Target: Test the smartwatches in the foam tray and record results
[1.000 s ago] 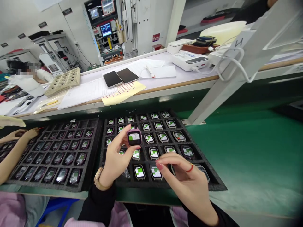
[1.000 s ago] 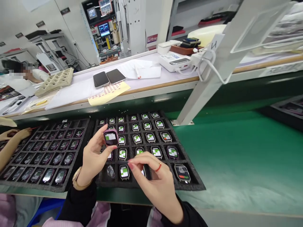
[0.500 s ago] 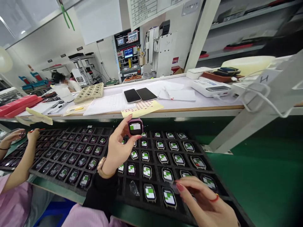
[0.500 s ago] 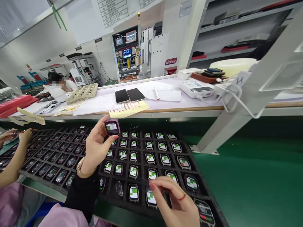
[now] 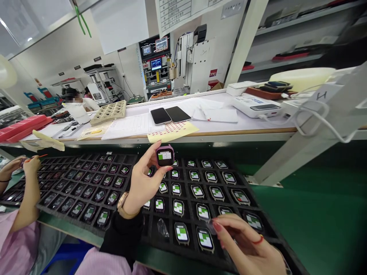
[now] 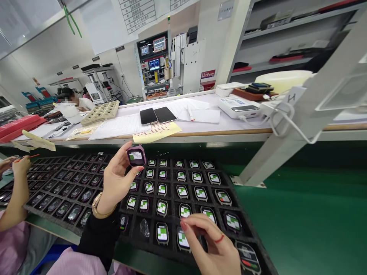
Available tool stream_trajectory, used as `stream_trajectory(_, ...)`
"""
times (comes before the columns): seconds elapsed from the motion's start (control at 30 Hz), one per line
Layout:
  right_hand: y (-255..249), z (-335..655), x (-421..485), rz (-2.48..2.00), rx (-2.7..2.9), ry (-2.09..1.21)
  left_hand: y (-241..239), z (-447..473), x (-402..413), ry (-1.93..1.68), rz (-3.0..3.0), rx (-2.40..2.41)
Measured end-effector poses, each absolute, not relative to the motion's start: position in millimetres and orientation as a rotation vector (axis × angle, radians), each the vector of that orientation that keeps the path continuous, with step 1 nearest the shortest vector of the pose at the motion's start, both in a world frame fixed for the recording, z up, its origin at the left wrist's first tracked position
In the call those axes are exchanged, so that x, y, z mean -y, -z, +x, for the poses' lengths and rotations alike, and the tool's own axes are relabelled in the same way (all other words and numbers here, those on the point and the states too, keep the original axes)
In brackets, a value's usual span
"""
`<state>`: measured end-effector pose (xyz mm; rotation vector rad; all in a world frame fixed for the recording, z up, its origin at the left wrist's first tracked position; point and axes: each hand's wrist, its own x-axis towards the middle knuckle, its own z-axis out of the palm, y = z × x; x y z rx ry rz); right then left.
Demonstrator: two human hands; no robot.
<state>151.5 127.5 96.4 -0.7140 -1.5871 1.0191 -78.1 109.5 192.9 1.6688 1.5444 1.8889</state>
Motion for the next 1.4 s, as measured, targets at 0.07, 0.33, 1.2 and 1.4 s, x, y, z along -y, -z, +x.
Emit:
stream_trajectory(0.07, -95, 152, -127, -0.718, 1.591, -1.022, -193, -78, -110, -1.893, 1.670, -1.546)
stream_trajectory(0.33, -96, 150, -126, -0.754, 1.596, -1.021, -193, -78, -110, -1.883, 1.666, -1.560)
stream_trajectory(1.2, -98, 148, -127, -0.717, 1.607, -1.034, -198, -57, -93, -1.866, 1.817, -1.567)
stream_trajectory(1.4, -100, 147, -127, -0.706, 1.599, -1.048, -203, -49, -93, -1.823, 1.880, -1.552)
